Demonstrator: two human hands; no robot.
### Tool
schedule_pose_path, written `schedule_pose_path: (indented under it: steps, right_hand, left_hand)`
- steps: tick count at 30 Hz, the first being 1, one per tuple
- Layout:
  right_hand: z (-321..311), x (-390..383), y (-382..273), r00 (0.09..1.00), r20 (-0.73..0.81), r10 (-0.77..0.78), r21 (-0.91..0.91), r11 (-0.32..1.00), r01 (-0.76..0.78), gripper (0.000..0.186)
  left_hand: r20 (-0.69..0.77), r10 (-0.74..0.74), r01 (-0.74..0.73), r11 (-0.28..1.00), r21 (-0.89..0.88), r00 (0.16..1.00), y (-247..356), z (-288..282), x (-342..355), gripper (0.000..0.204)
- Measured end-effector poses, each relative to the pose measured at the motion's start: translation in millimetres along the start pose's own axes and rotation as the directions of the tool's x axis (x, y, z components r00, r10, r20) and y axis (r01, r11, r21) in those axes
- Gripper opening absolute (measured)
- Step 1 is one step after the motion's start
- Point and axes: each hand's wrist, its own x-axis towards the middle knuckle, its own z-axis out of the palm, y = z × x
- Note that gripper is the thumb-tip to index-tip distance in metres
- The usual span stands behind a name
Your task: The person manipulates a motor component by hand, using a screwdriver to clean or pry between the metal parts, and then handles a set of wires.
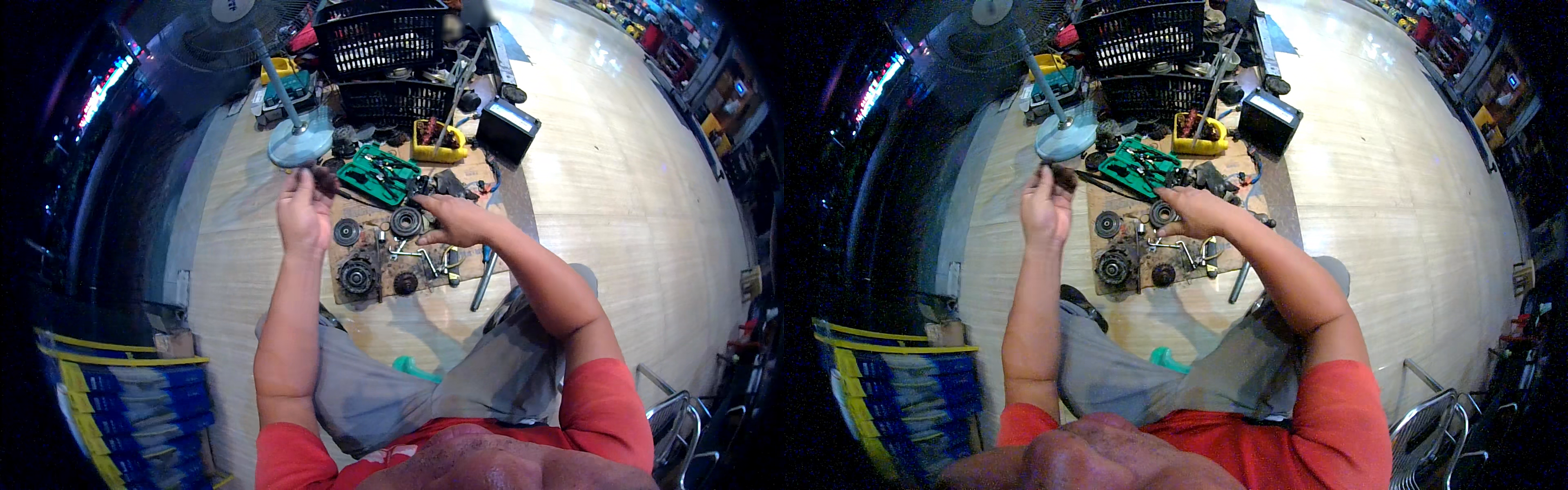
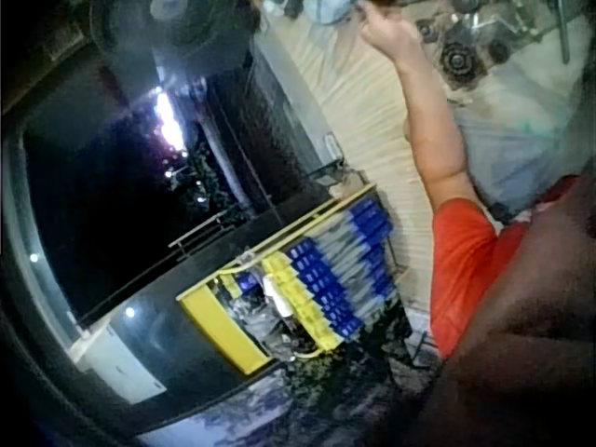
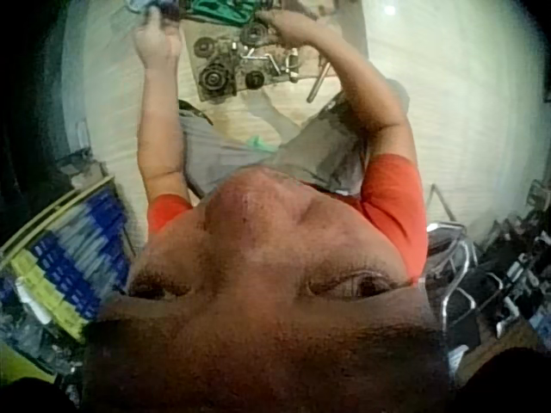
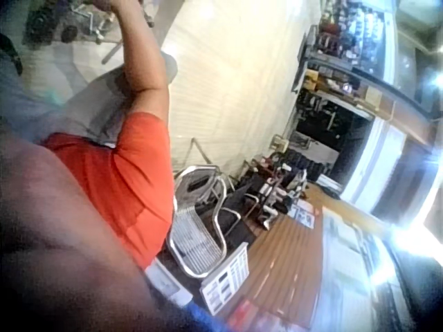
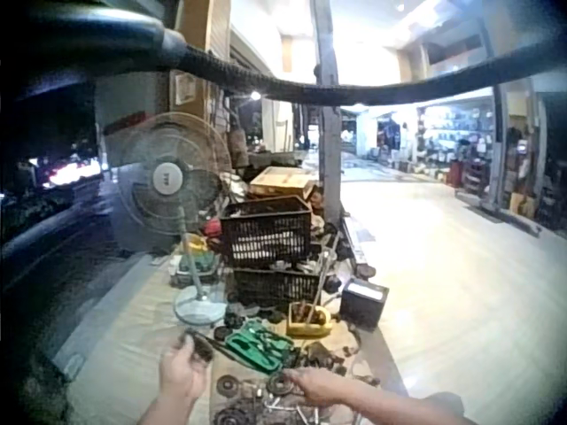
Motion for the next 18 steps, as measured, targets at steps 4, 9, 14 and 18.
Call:
schedule_pose_path:
  steps: [4,9,14,18]
  right_hand:
    - [-10,5,-18,0.982,-0.181,-0.047,0.143,0.987,0.073,0.079]
    - [-5,24,-32,0.915,-0.393,0.093,0.398,0.914,0.078,0.064]
    - [9,37,-43,0.884,-0.431,0.182,0.525,0.847,0.082,0.046]
    - [11,39,-40,0.885,-0.437,0.159,0.564,0.816,0.131,0.037]
  left_hand:
    - [0.059,-0.144,0.142,0.989,0.036,0.988,-46,26,-20,0.014]
    - [0.1,-0.198,0.196,0.98,0.033,0.975,-62,55,-29,0.015]
    - [0.164,-0.167,0.169,0.986,0.005,0.972,-65,43,-25,0.016]
    - [0.182,-0.17,0.188,0.978,-0.087,0.969,-68,43,-24,0.017]
